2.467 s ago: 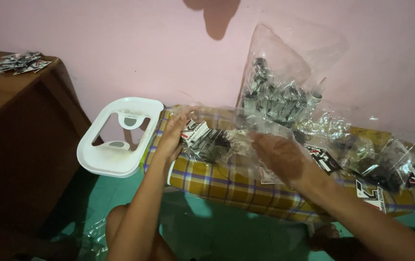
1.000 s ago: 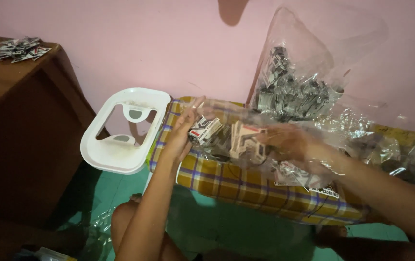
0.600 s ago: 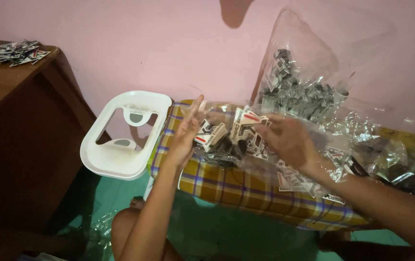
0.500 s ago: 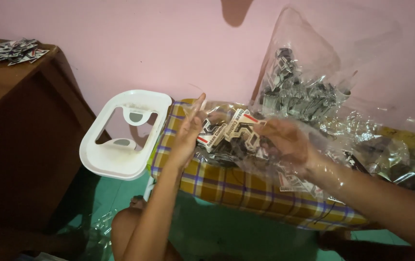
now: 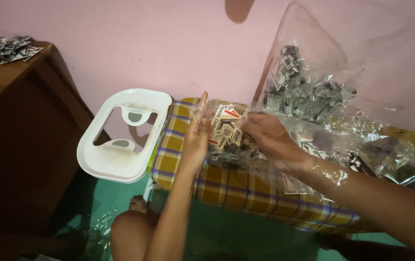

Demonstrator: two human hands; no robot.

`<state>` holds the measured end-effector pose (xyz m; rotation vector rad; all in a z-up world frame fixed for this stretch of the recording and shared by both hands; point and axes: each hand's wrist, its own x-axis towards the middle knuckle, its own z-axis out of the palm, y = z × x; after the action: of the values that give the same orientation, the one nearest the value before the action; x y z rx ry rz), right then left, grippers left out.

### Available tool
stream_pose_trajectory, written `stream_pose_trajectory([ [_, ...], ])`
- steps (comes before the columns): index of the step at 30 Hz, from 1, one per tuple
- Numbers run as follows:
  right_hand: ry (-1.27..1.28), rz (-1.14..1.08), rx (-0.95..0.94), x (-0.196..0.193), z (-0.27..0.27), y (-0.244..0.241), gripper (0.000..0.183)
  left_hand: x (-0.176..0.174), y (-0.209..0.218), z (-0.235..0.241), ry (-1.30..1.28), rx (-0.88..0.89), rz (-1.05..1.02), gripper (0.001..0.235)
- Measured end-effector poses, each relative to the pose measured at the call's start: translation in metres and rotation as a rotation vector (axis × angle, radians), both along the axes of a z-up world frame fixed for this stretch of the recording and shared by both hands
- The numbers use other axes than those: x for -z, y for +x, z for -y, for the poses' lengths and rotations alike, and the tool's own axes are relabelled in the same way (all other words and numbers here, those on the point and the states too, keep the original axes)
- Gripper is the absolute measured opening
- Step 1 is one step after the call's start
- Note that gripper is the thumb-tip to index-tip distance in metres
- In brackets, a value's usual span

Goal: The person sorts a pile of small rectangular stickers on a table, picking them up and placing them into clear plastic bags. They handle the stickers and bags by hand, organizing the items into separate packages.

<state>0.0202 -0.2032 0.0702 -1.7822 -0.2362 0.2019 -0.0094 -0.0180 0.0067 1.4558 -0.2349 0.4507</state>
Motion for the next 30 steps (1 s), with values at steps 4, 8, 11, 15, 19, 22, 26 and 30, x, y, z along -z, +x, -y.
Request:
stream_pose_trajectory([
  [4,-0.282,0.0,0.024,-0.016,-0.01,0.001,0.056,0.001,0.002,0.005,-0.025,-0.02,0.054,0.081],
  [8,-0.224,0.072,0.115,-0.009,-0.01,0.006,0.043,-0.016,-0.009,0.007,-0.024,-0.011,0.05,0.087],
  [11,-0.222,0.093,0.006,-0.031,-0.014,-0.011,0.053,-0.011,-0.004,0.004,-0.001,-0.014,0.068,0.09],
  [15,-0.214,0.034,-0.035,-0.03,-0.014,-0.008,0.034,-0.008,-0.004,0.001,0.034,-0.035,0.061,0.09],
  [19,-0.031,0.014,-0.022,-0.022,-0.014,-0.004,0.026,-0.005,-0.003,0.004,0.025,-0.021,0.074,0.095],
  [22,0.064,-0.014,-0.03,-0.021,-0.017,-0.008,0.023,-0.007,-0.006,0.0,-0.004,0.081,0.06,0.117],
  [26,0.127,-0.104,-0.055,-0.023,-0.022,-0.016,0.026,0.0,-0.006,-0.017,0.023,0.208,0.076,0.145],
  [30,0.167,-0.171,-0.075,-0.024,-0.023,-0.017,0.029,-0.002,-0.004,-0.015,0.026,0.205,0.09,0.146],
])
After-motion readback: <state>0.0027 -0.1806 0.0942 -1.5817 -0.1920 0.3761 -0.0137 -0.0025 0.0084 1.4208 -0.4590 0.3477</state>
